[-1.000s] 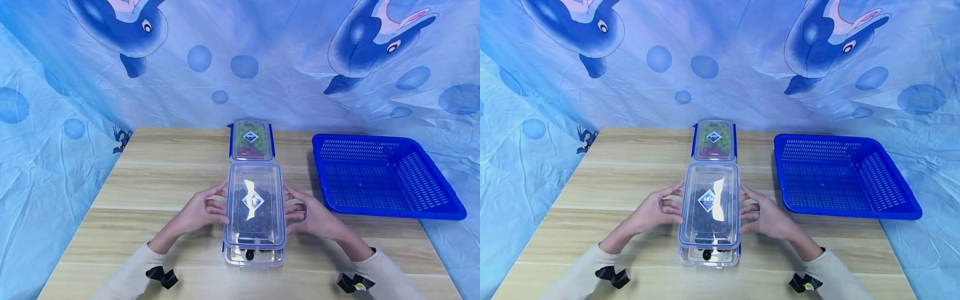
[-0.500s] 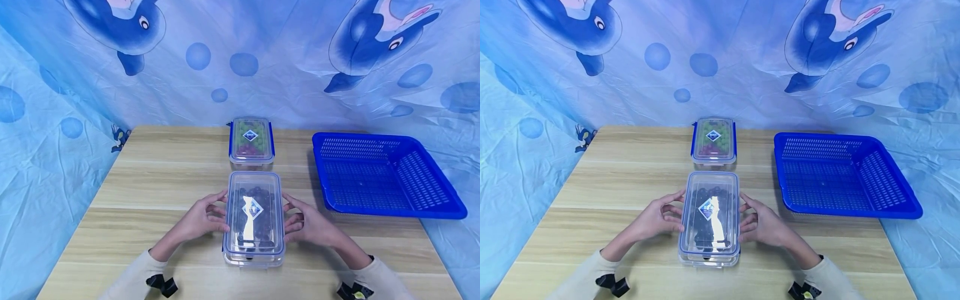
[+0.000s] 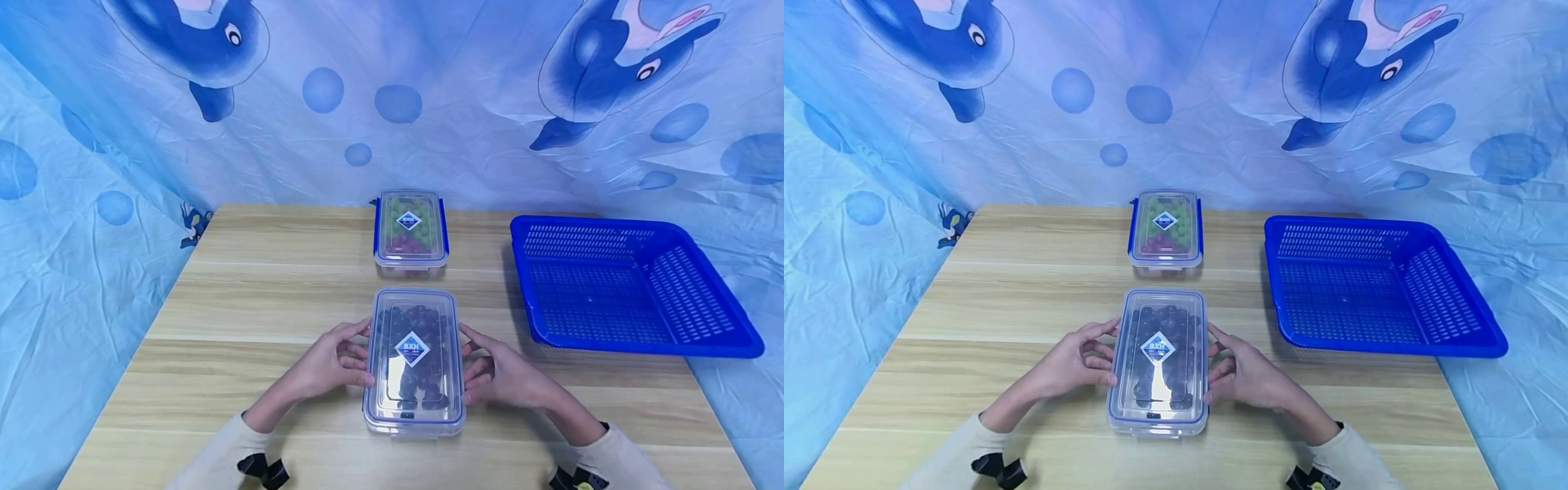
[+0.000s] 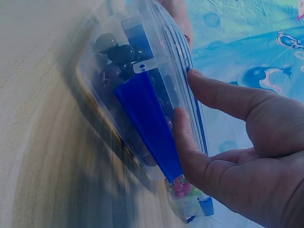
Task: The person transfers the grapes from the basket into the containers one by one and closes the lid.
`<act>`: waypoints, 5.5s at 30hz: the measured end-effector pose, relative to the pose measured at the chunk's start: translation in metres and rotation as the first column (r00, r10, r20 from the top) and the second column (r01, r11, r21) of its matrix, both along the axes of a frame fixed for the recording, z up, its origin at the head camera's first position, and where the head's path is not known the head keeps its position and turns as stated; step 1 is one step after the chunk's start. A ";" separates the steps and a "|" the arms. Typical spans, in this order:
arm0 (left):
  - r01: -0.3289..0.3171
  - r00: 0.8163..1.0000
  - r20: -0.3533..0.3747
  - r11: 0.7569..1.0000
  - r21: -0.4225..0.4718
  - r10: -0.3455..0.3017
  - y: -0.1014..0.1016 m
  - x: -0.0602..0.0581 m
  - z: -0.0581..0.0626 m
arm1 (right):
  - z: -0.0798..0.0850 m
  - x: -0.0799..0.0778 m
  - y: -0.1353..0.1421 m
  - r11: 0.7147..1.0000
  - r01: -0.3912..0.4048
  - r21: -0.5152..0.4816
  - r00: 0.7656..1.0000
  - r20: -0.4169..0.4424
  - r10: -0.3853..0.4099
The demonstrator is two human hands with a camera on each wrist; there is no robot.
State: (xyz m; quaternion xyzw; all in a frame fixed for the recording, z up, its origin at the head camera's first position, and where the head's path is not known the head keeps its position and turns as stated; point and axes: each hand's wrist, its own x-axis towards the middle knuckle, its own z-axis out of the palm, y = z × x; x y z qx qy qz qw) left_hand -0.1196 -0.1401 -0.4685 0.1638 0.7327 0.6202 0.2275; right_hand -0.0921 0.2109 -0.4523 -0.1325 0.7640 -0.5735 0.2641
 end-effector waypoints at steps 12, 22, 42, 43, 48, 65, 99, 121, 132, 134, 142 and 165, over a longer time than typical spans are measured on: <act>0.028 1.000 0.008 0.999 -0.026 -0.028 -0.001 0.005 -0.001 | 0.000 0.006 0.001 0.999 -0.030 0.024 0.999 -0.032 0.031; -0.024 1.000 -0.014 0.997 -0.073 0.023 0.005 0.008 -0.002 | -0.013 0.005 -0.009 0.979 0.186 0.078 0.971 -0.167 -0.172; -0.052 0.999 -0.008 0.997 -0.060 0.052 0.006 0.014 -0.005 | -0.016 0.003 -0.020 0.937 0.335 0.098 0.930 -0.194 -0.312; -0.053 0.999 -0.005 0.997 -0.063 0.053 0.006 0.014 -0.005 | -0.016 0.003 -0.019 0.937 0.336 0.093 0.931 -0.186 -0.315; -0.067 0.998 0.005 0.995 -0.075 0.068 0.008 0.013 -0.004 | -0.016 0.002 -0.020 0.931 0.353 0.087 0.930 -0.140 -0.340; -0.102 0.993 0.049 0.989 -0.111 0.108 0.009 0.010 0.000 | -0.018 0.005 -0.019 0.905 0.422 0.061 0.907 -0.029 -0.421; -0.067 0.997 0.028 0.994 -0.083 0.070 0.007 0.009 -0.004 | -0.007 0.006 -0.032 0.893 0.369 0.256 0.922 -0.219 -0.318; -0.115 0.993 0.014 0.983 -0.144 0.118 0.008 0.009 0.001 | -0.009 0.013 -0.036 0.881 0.415 0.226 0.907 -0.178 -0.381; -0.212 0.973 0.046 0.955 -0.205 0.226 0.012 0.014 -0.007 | -0.012 0.011 -0.035 0.889 0.400 0.225 0.914 -0.162 -0.371; -0.185 0.974 0.101 0.969 -0.164 0.204 0.012 0.013 -0.008 | -0.013 0.011 -0.036 0.892 0.398 0.215 0.916 -0.150 -0.372; -0.149 0.958 0.233 0.985 -0.089 0.166 0.008 0.008 -0.009 | -0.013 0.011 -0.037 0.903 0.387 0.185 0.921 -0.115 -0.371; -0.050 0.999 0.002 0.984 -0.168 0.051 0.023 0.013 0.016 | -0.011 0.006 -0.034 0.915 0.345 0.210 0.933 -0.179 -0.311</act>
